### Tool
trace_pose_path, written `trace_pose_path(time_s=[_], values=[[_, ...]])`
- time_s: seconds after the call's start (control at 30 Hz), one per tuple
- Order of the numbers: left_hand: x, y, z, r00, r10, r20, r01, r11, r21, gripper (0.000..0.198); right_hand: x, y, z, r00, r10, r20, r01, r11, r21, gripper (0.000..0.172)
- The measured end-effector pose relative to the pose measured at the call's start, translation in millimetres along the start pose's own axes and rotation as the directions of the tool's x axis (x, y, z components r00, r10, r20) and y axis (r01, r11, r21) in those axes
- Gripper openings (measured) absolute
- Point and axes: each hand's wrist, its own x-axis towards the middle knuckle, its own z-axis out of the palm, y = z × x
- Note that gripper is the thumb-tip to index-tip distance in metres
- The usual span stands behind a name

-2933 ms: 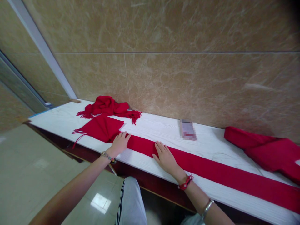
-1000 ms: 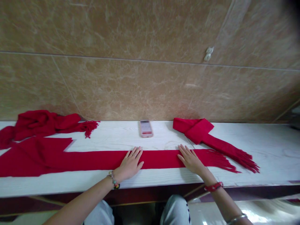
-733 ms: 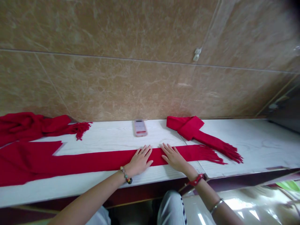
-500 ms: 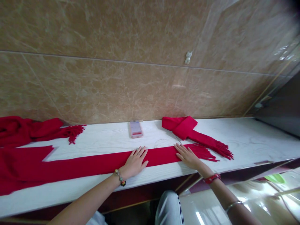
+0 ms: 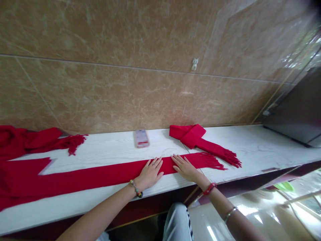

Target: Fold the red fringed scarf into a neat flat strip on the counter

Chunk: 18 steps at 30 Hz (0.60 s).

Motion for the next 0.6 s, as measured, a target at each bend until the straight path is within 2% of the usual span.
trace_pose_path(time_s=[0.07,0.27,0.33,0.4,0.47,0.6], values=[[-2,-3,-0.1,1.000,-0.005,0.010,0.005,1.000,0.000,0.050,-5,11,3,1.000,0.009,0.011,-0.009,1.000,-0.018,0.049],[-22,-18,-11.6,0.996,-0.045,0.078,0.046,0.999,-0.009,0.053,-37,79,1,0.988,0.151,0.026,-0.146,0.979,-0.141,0.042],[-26,-20,-13.3,0.994,-0.077,0.081,0.077,0.997,-0.004,0.053,-40,84,-5,0.983,0.177,0.047,-0.167,0.971,-0.169,0.040],[-25,-17,-12.1,0.992,-0.101,0.074,0.102,0.995,0.000,0.054,-34,72,-10,0.978,0.210,0.015,-0.205,0.965,-0.161,0.042],[-19,-9,-9.0,0.994,-0.095,0.047,0.095,0.996,0.001,0.054,-21,45,-13,0.974,0.223,-0.047,-0.227,0.968,-0.109,0.047],[-3,3,-3.1,0.998,-0.060,0.017,0.060,0.998,0.010,0.053,4,-6,-11,1.000,0.017,0.002,-0.017,1.000,-0.017,0.050]])
